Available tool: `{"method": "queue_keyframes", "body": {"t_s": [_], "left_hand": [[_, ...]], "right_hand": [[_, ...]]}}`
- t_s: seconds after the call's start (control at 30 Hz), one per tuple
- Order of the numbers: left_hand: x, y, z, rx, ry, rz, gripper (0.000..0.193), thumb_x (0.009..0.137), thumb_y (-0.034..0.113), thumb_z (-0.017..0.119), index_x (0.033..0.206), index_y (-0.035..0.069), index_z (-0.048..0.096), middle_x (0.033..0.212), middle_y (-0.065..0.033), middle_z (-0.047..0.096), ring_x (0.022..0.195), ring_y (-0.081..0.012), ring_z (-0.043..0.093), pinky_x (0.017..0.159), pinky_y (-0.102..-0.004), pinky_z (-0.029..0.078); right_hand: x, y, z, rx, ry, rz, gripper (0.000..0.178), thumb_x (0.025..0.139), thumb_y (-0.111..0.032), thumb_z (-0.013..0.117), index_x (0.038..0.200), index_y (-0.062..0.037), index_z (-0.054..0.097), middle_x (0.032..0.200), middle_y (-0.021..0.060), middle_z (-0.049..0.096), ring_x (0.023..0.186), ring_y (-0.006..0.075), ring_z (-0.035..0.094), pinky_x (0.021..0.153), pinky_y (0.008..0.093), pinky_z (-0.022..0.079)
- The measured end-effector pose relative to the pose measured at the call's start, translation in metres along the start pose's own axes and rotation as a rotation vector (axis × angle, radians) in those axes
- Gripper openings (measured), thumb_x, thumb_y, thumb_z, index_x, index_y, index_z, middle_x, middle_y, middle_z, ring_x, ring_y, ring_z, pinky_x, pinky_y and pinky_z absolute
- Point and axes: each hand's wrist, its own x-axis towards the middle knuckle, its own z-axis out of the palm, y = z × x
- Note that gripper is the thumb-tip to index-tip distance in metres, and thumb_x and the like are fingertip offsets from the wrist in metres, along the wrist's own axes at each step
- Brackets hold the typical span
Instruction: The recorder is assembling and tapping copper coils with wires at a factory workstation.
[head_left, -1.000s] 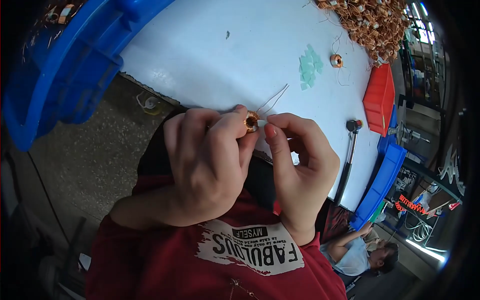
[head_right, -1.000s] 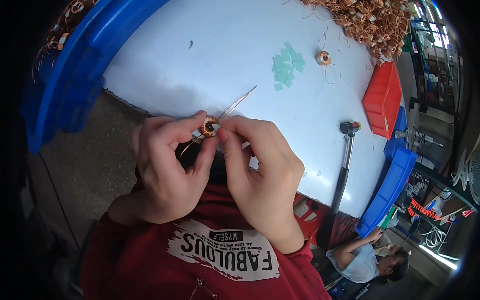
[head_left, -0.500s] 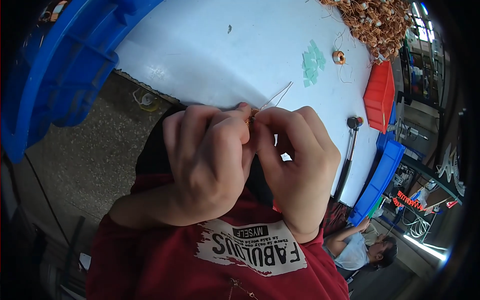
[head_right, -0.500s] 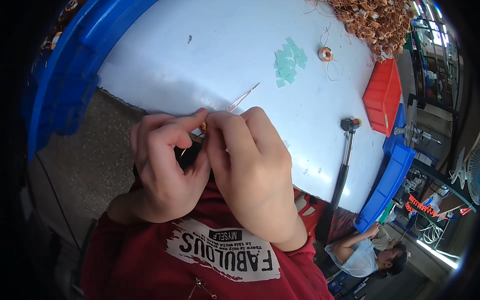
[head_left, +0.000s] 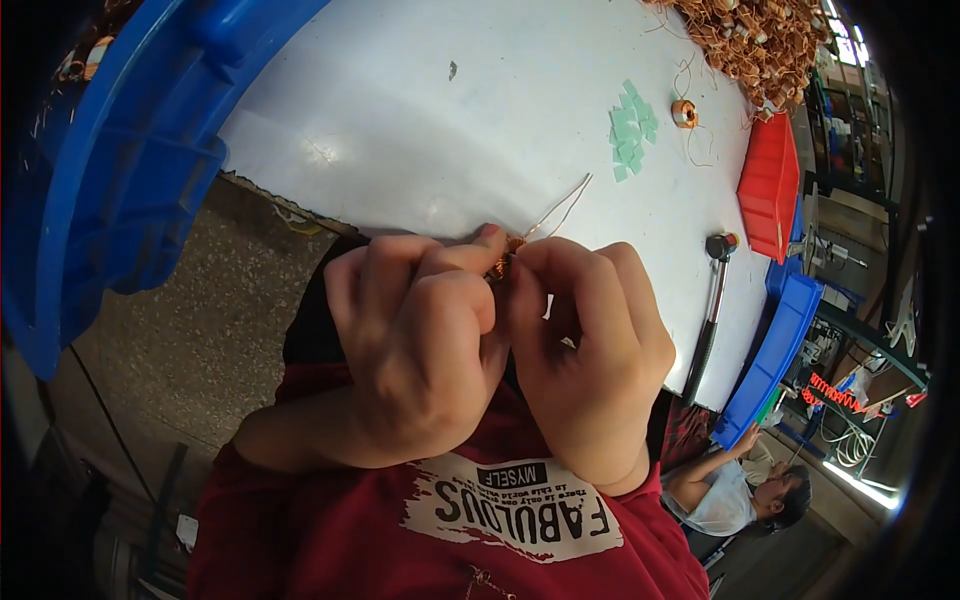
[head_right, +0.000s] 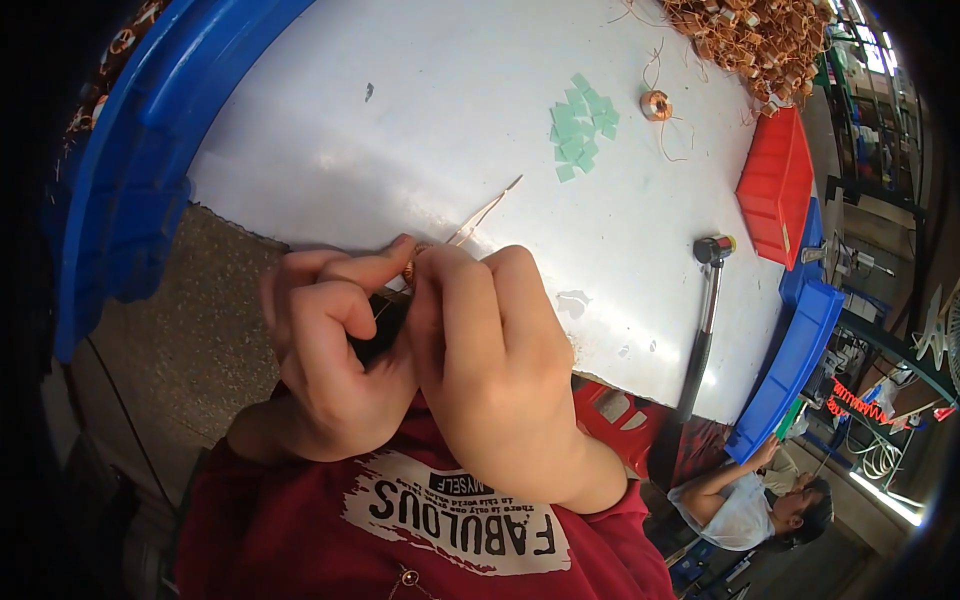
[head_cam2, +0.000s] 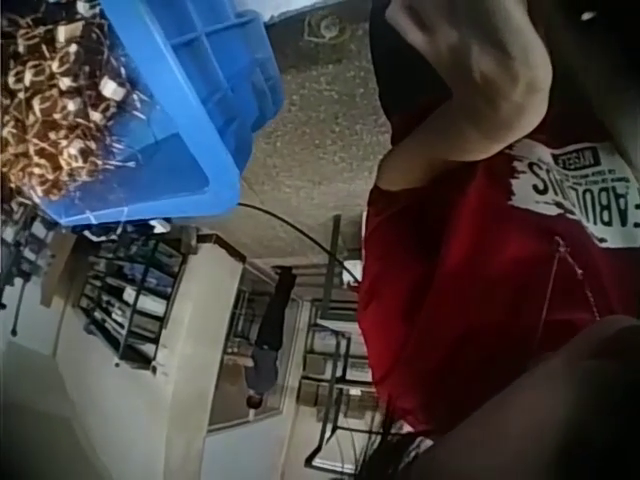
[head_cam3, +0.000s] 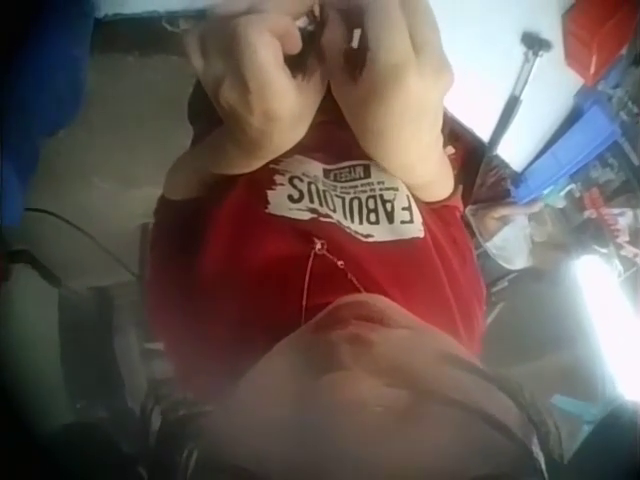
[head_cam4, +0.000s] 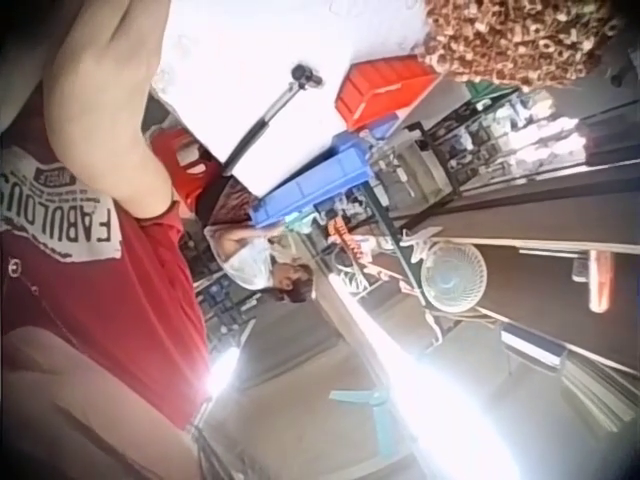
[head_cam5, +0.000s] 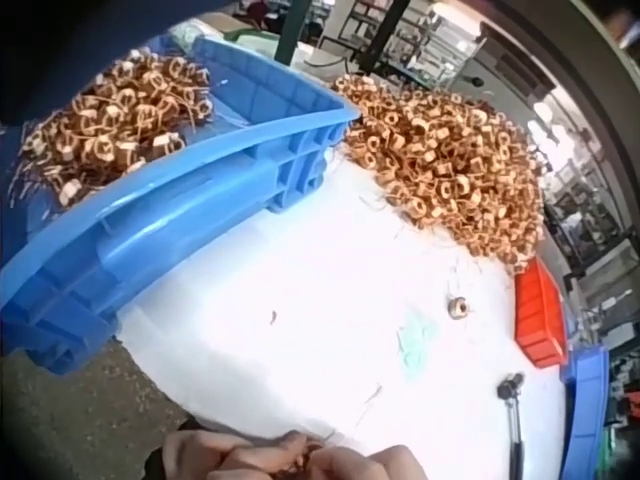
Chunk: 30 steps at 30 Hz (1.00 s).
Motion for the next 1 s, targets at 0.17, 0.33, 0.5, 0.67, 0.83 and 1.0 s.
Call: {"method": "queue_keyframes", "body": {"t_s": [0.17, 0.33, 0.5, 0.67, 0.83, 1.0], "left_hand": [[-0.002, 0.0, 0.0, -0.021, -0.027, -0.015, 0.032, 0.059, -0.004, 0.069, 0.075, 0.009, 0.044, 0.092, -0.0128, 0.066, 0.068, -0.0197, 0.05, 0.071, -0.0341, 0.038], [0.001, 0.004, 0.0, -0.03, -0.043, -0.038, 0.031, 0.06, -0.004, 0.069, 0.073, 0.01, 0.044, 0.09, -0.012, 0.066, 0.069, -0.0194, 0.051, 0.072, -0.0343, 0.038], [0.004, 0.014, -0.001, -0.099, -0.023, -0.113, 0.028, 0.062, -0.004, 0.07, 0.079, 0.006, 0.05, 0.087, -0.0106, 0.065, 0.069, -0.0194, 0.05, 0.072, -0.0341, 0.039], [0.003, 0.006, -0.004, 0.15, -0.091, 0.071, 0.025, 0.065, -0.004, 0.07, 0.085, 0.002, 0.056, 0.084, -0.0101, 0.063, 0.068, -0.02, 0.05, 0.071, -0.0351, 0.04], [-0.006, 0.002, 0.009, 0.326, 0.062, 0.241, 0.021, 0.067, -0.004, 0.071, 0.084, 0.001, 0.06, 0.083, -0.0127, 0.061, 0.068, -0.0209, 0.048, 0.068, -0.0362, 0.04], [-0.003, 0.006, 0.01, 0.442, 0.033, 0.319, 0.014, 0.068, -0.004, 0.071, 0.075, 0.0, 0.059, 0.083, -0.0156, 0.06, 0.069, -0.0213, 0.048, 0.066, -0.0371, 0.04]], "right_hand": [[0.008, -0.01, 0.0, -0.091, -0.054, -0.025, 0.018, 0.071, 0.008, 0.067, 0.085, -0.0032, 0.064, 0.071, 0.0039, 0.048, 0.05, 0.0137, 0.04, 0.044, 0.0256, 0.034], [0.008, -0.008, -0.002, -0.052, -0.06, -0.007, 0.017, 0.072, 0.007, 0.067, 0.086, -0.0034, 0.064, 0.071, 0.0046, 0.048, 0.05, 0.0156, 0.04, 0.045, 0.0272, 0.035], [0.007, -0.015, -0.004, -0.25, -0.089, -0.071, 0.018, 0.074, 0.007, 0.064, 0.089, -0.0027, 0.064, 0.07, 0.0049, 0.047, 0.051, 0.0164, 0.041, 0.046, 0.0278, 0.035], [-0.014, 0.018, -0.029, 0.154, 0.109, 0.304, 0.034, 0.083, 0.002, 0.061, 0.117, -0.0027, 0.059, 0.089, 0.0086, 0.064, 0.065, 0.0149, 0.056, 0.058, 0.0228, 0.044], [-0.074, 0.119, -0.082, -0.66, 0.274, 0.423, 0.038, 0.092, -0.023, 0.059, 0.123, -0.0029, 0.055, 0.105, 0.0146, 0.062, 0.088, 0.0237, 0.058, 0.077, 0.0321, 0.047], [-0.152, 0.194, -0.119, -0.567, 0.067, 0.646, 0.042, 0.094, -0.03, 0.053, 0.123, 0.0003, 0.051, 0.101, 0.0148, 0.06, 0.087, 0.0299, 0.057, 0.078, 0.0392, 0.046]]}}
